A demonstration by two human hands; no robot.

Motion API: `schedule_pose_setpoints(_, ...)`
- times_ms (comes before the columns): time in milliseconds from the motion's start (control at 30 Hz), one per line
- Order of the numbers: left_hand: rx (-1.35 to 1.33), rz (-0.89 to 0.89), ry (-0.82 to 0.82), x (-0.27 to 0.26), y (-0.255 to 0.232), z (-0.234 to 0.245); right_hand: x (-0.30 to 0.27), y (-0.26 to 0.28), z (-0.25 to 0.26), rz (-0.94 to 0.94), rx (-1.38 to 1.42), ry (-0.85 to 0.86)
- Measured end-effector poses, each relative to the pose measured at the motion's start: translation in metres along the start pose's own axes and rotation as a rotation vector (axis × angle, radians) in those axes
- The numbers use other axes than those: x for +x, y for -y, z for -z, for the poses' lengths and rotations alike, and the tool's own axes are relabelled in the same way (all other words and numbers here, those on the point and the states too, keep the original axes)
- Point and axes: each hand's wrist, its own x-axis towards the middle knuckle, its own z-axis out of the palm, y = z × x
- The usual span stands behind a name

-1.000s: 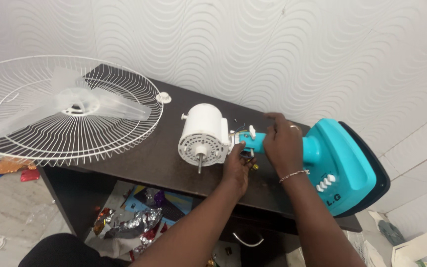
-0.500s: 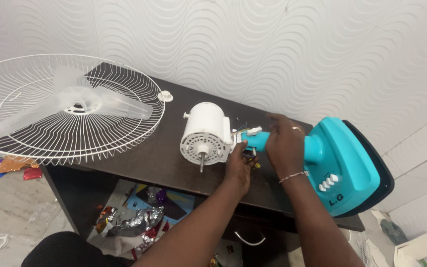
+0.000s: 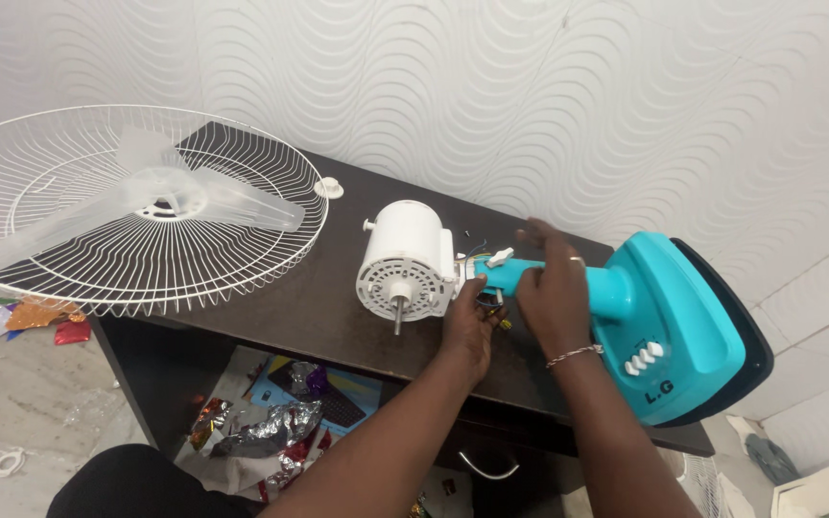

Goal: The person reassembles a disassembled electric fan on a table. They attach the front grille, secure the fan blades with a nut, and then fasten the rear grille using a screwdriver.

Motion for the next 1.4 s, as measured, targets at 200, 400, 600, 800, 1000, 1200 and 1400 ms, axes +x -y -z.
schedule_pose_setpoints(200,0.003,-0.014,-0.004,0.002,0.002,0.001,0.003,-0.002,0.006,-0.289,-0.109,-0.021)
schedule_pose_setpoints(400,-0.014,-0.015,0.026,0.003,0.001,0.0,-0.009,0.0,-0.003,-0.08,-0.059,0.001)
schedule_pose_setpoints(600,0.0,0.014,0.033,-0.008,-0.005,-0.005,-0.03,-0.002,-0.01,-0.166,-0.144,-0.048)
schedule_pose_setpoints(800,-0.004,0.047,0.051,-0.014,-0.008,-0.003,-0.066,-0.001,-0.022,-0.038,-0.208,-0.038)
schedule_pose_setpoints(1000,-0.031,0.094,0.051,-0.015,-0.007,0.001,-0.074,-0.006,-0.025,-0.155,-0.199,-0.099)
schedule_pose_setpoints(1200,-0.001,0.062,0.112,-0.023,-0.007,0.005,-0.073,-0.006,-0.027,-0.198,-0.248,-0.101)
schedule_pose_setpoints(1400,0.284,0.156,0.188,-0.069,-0.041,0.009,-0.072,-0.008,-0.027,-0.232,-0.263,-0.115)
